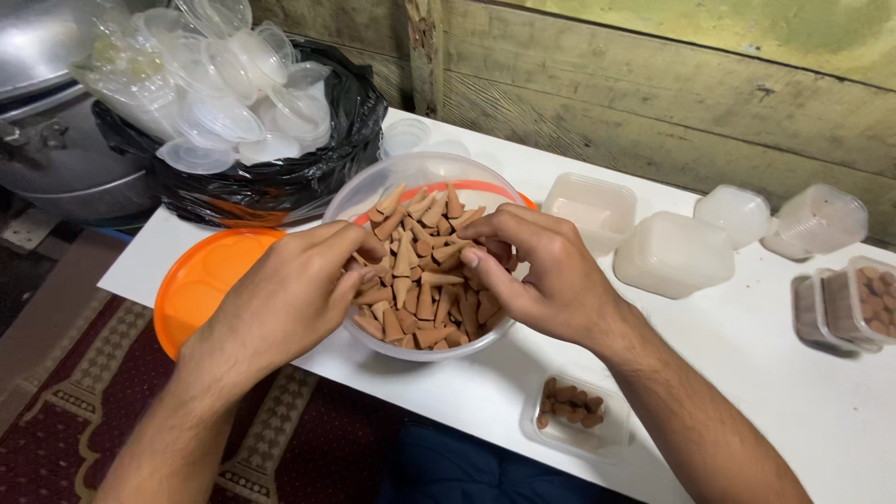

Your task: The person opens a small plastic container and repeatedly picks cone-shaped snacks from a large bowl, placing them one by one into the small container. The person continues filling the container until it is full.

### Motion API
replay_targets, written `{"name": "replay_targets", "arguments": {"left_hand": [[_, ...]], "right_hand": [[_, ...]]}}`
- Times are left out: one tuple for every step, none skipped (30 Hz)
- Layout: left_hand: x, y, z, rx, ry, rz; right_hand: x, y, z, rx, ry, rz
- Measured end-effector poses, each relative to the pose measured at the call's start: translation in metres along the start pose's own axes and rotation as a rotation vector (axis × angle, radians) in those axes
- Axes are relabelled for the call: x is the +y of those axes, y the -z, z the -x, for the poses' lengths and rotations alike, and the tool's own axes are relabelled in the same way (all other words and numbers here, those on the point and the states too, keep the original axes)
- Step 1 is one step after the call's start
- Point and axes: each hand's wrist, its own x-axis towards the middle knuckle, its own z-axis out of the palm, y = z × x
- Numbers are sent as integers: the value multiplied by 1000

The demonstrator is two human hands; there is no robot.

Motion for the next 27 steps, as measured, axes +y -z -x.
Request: {"name": "replay_targets", "arguments": {"left_hand": [[0,3,-7,8,2,-7],[-1,6,-14,-81,30,-120],[-2,8,-21,-170,61,-231],[10,15,-28,-164,65,-235],[21,21,-35,-240,84,-240],[32,27,-42,-316,102,-244],[36,30,-44,-314,108,-244],[39,32,-47,-357,102,-306],[42,33,-49,-402,97,-367],[33,28,-52,-403,103,-366],[25,23,-55,-419,81,-408],[17,18,-58,-436,58,-451],[14,17,-59,-433,61,-453],[11,16,-60,-473,51,-464],[8,15,-61,-513,43,-473],[1,7,-61,-510,47,-473],[-7,-2,-62,-515,47,-457],[-14,-11,-62,-520,46,-440],[-10,-6,-63,-520,51,-439],[-6,-1,-65,-506,53,-433],[-1,4,-67,-494,53,-428],[-9,-4,-67,-495,55,-428],[-17,-12,-67,-495,54,-427],[-25,-20,-67,-496,54,-426],[-23,-18,-67,-498,54,-425],[-20,-16,-68,-494,62,-388],[-18,-14,-68,-490,69,-351]], "right_hand": [[5,-6,-5,1,10,-1],[11,-13,-10,22,1,-48],[17,-19,-14,42,-11,-97],[17,-20,-16,40,-2,-98],[18,-22,-18,39,-34,-91],[19,-24,-19,38,-66,-84],[17,-24,-19,34,-63,-87],[15,-24,-20,38,-80,-66],[14,-24,-20,42,-98,-46],[13,-25,-21,37,-97,-50],[12,-26,-21,35,-118,-39],[11,-26,-21,33,-138,-28],[12,-26,-21,33,-134,-29],[13,-27,-21,32,-149,-17],[14,-28,-20,29,-165,-5],[14,-28,-20,26,-161,-6],[14,-28,-21,26,-178,-6],[14,-28,-21,27,-195,-7],[14,-29,-21,23,-193,-9],[15,-29,-21,29,-187,-6],[15,-29,-21,39,-183,-3],[15,-30,-21,38,-183,-5],[16,-30,-21,44,-183,-3],[16,-30,-21,50,-183,0],[16,-30,-21,49,-185,-1],[16,-30,-21,53,-186,0],[16,-30,-21,58,-187,1]]}}
